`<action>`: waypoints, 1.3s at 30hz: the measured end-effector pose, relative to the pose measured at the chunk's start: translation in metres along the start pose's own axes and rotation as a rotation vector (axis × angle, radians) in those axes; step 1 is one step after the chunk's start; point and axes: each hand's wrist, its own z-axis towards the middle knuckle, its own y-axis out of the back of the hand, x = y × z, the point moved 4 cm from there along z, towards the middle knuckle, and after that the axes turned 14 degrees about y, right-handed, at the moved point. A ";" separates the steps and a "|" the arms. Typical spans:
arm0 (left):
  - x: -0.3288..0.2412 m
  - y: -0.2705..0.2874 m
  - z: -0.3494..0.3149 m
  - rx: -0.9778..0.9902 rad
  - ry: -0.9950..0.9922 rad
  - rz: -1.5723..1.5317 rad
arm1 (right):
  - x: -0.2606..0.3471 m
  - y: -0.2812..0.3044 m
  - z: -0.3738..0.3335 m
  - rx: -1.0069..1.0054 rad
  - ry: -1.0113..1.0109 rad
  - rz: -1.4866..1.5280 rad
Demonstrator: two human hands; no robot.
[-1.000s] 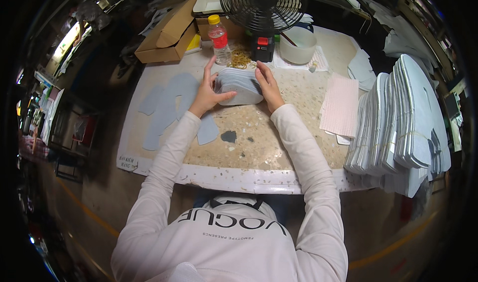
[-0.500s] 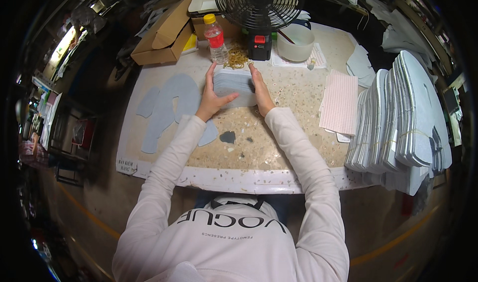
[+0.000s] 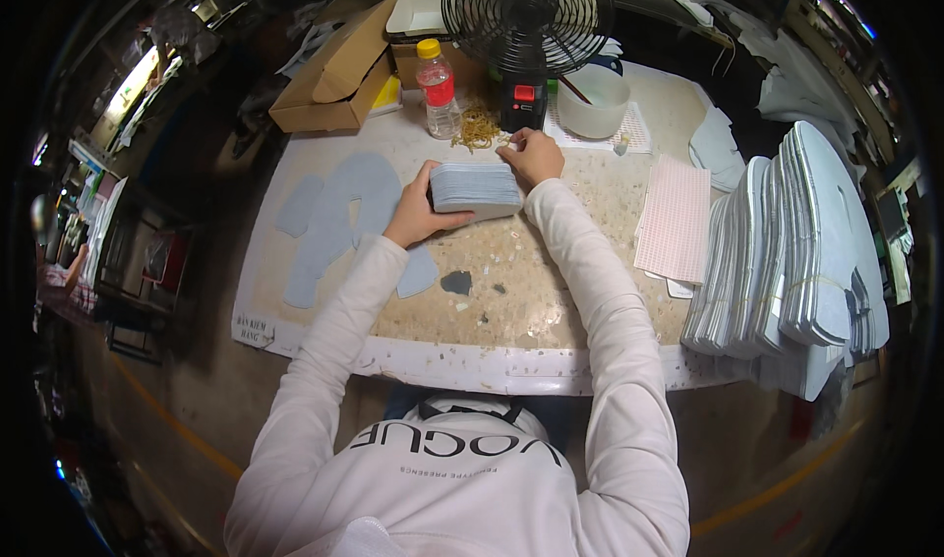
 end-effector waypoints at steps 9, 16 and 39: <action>0.005 0.003 0.008 0.054 0.091 -0.016 | -0.002 0.003 -0.009 -0.133 -0.074 0.425; 0.011 -0.017 -0.007 0.221 0.605 -1.544 | 0.054 0.014 -0.031 -0.007 -0.173 1.052; 0.011 0.020 0.007 0.299 0.334 -1.918 | 0.054 -0.020 -0.004 -0.091 0.330 -0.097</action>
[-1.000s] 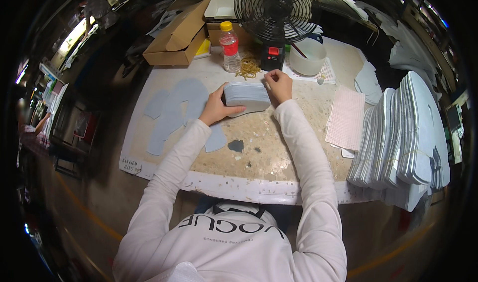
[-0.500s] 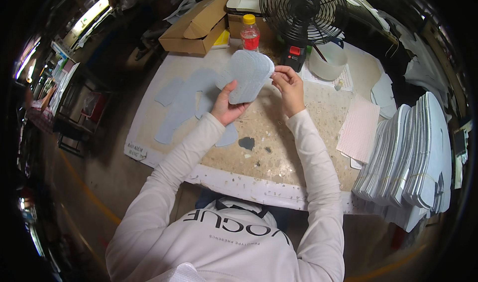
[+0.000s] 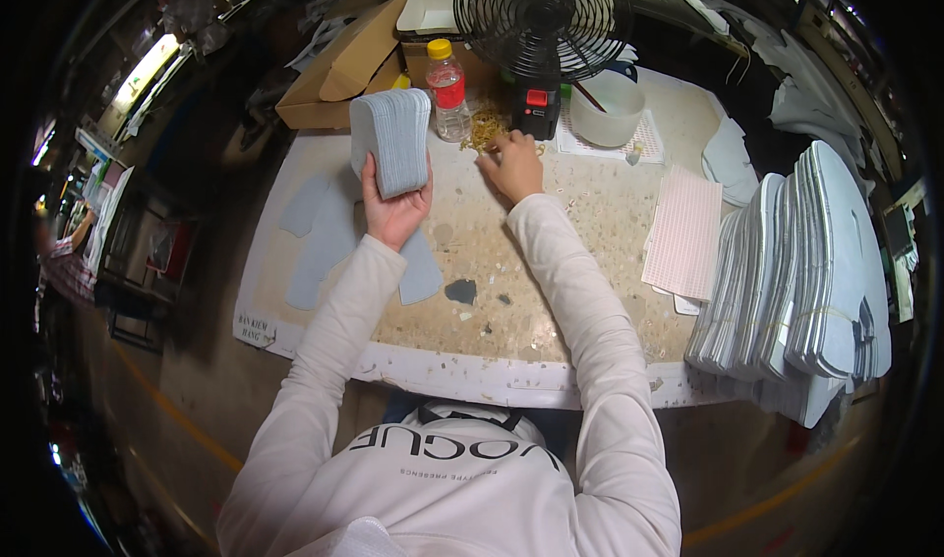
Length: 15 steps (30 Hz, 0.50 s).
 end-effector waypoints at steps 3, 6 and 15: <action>0.001 -0.001 -0.001 -0.025 -0.010 0.014 | 0.000 -0.014 0.003 -0.025 0.001 -0.017; 0.002 0.000 -0.001 -0.032 -0.011 0.021 | -0.008 -0.007 0.005 -0.125 -0.015 0.049; 0.007 0.010 -0.001 -0.008 0.056 -0.014 | -0.038 -0.003 0.011 -0.344 -0.405 0.964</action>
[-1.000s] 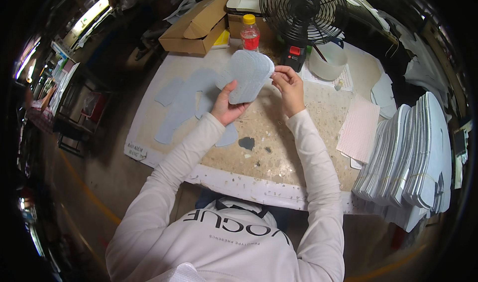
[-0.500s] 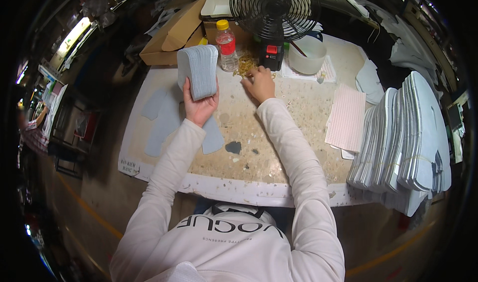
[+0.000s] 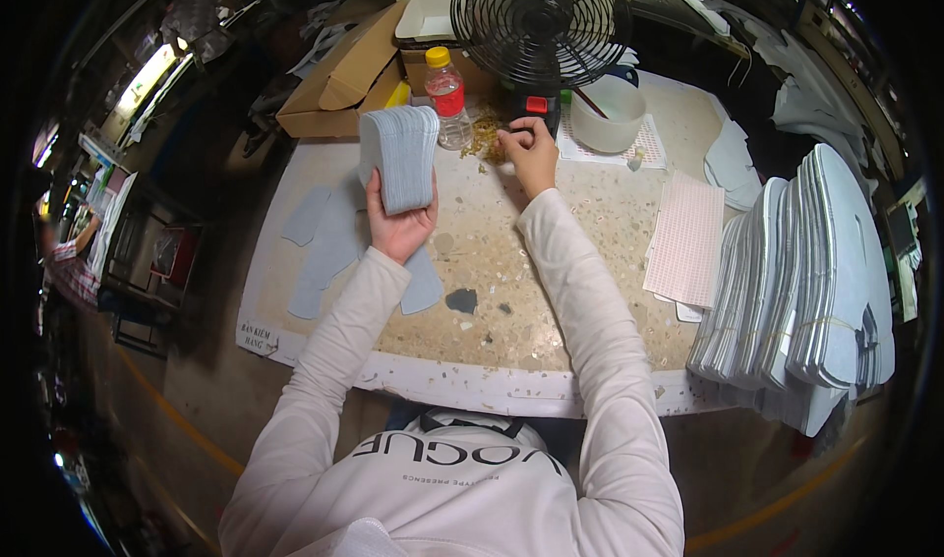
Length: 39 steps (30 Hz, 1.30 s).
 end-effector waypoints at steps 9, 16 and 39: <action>0.001 0.003 0.000 0.024 0.027 -0.018 | 0.037 -0.007 0.008 0.305 0.027 -0.402; 0.005 -0.001 -0.001 0.066 0.076 -0.029 | 0.068 -0.026 -0.001 0.314 -0.445 0.441; 0.000 -0.007 -0.003 -0.402 0.126 0.497 | 0.158 -0.072 -0.042 0.963 0.482 -0.018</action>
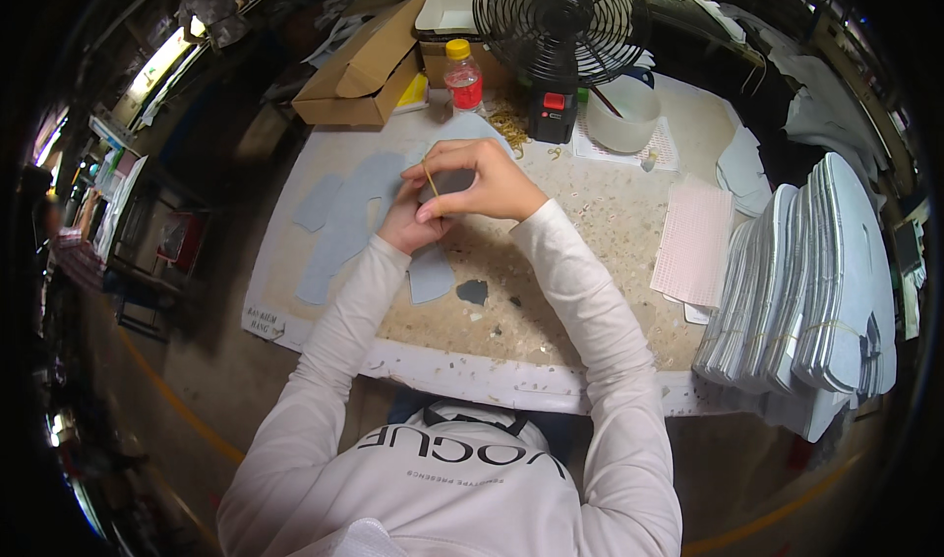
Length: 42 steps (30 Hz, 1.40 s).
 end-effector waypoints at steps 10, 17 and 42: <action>-0.079 0.044 -0.035 0.103 -0.437 -0.619 | -0.052 0.026 -0.029 -0.851 -0.142 0.930; -0.050 0.019 -0.037 -0.058 -0.274 0.031 | -0.043 -0.001 -0.020 -0.332 -0.265 0.443; 0.092 -0.135 -0.050 0.535 -0.081 1.031 | 0.243 0.053 -0.115 -0.825 -0.208 -0.633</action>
